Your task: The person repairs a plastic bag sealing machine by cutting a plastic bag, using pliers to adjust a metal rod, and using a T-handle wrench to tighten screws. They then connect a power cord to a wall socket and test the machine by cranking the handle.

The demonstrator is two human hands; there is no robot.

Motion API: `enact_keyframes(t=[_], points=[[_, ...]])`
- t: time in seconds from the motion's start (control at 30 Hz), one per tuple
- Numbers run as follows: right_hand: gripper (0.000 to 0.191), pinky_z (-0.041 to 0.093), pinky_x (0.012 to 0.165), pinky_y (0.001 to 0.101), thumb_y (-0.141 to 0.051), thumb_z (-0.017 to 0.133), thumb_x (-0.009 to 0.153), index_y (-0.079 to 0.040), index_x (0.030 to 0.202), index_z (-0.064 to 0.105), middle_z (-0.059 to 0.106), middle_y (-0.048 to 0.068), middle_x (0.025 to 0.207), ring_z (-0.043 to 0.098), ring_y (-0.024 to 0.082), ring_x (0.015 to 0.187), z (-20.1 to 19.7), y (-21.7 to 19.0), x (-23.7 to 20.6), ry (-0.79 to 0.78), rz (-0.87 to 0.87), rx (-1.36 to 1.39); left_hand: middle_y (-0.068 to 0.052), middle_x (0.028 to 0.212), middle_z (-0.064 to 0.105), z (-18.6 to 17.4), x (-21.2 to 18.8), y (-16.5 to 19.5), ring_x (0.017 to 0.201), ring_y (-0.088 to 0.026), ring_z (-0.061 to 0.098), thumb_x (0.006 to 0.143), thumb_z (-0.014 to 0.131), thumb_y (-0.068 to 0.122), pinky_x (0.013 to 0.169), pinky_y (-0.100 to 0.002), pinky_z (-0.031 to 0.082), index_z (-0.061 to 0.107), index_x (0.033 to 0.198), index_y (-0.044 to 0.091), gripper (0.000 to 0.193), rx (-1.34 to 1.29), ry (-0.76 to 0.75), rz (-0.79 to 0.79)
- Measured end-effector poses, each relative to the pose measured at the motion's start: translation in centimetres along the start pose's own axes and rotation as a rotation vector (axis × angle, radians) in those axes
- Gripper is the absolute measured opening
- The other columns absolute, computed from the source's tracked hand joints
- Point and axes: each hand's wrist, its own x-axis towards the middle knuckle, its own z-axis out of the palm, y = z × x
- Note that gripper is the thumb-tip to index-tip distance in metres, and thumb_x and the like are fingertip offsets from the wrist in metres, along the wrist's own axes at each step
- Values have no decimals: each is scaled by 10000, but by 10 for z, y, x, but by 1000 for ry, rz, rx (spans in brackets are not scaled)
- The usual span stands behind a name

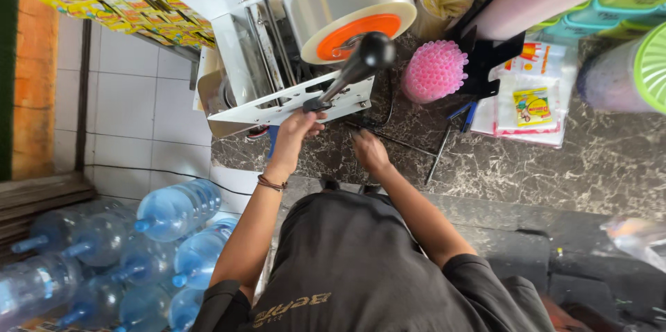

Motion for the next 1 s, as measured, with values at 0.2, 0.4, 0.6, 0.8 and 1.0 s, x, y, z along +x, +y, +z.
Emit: enact_keyframes(t=[0.2, 0.4, 0.6, 0.8, 1.0], points=[[192, 578, 752, 428, -107, 727, 939, -2, 1092, 677, 688, 179, 1017, 688, 337, 887, -34, -11, 4, 264, -88, 125, -100, 976, 773, 13, -9, -3, 870, -185, 754, 906, 792, 318, 774, -307, 582, 709, 1117, -5, 394, 521, 258, 340], [445, 604, 1072, 429, -317, 519, 1228, -93, 1545, 302, 498, 213, 1484, 594, 300, 1300, -117, -46, 50, 1076, -199, 481, -163, 1187, 690, 48, -3, -23, 1087, -236, 717, 928, 830, 180, 946, -354, 606, 543, 1297, -46, 520, 225, 545, 605], [777, 386, 507, 317, -786, 272, 986, -145, 1321, 558, 513, 122, 743, 433, 180, 530, -182, -90, 97, 167, -469, 1422, -153, 1211, 575, 70, 13, -44, 1117, -226, 662, 947, 809, 155, 976, -348, 588, 524, 1287, -60, 493, 82, 643, 656], [784, 191, 408, 289, -805, 219, 959, -68, 947, 485, 335, 59, 573, 211, 122, 431, -197, -103, 109, 257, -347, 1471, -134, 1173, 567, 71, 20, -43, 1071, -215, 684, 955, 799, 158, 951, -333, 598, 540, 1238, -48, 435, -9, 689, 691], [812, 182, 390, 293, -835, 227, 919, -65, 903, 482, 294, 59, 530, 191, 120, 407, -210, -124, 120, 233, -333, 1438, -137, 1107, 617, 63, 24, -42, 1035, -218, 716, 914, 833, 179, 926, -345, 619, 566, 1166, -52, 434, 19, 682, 684]])
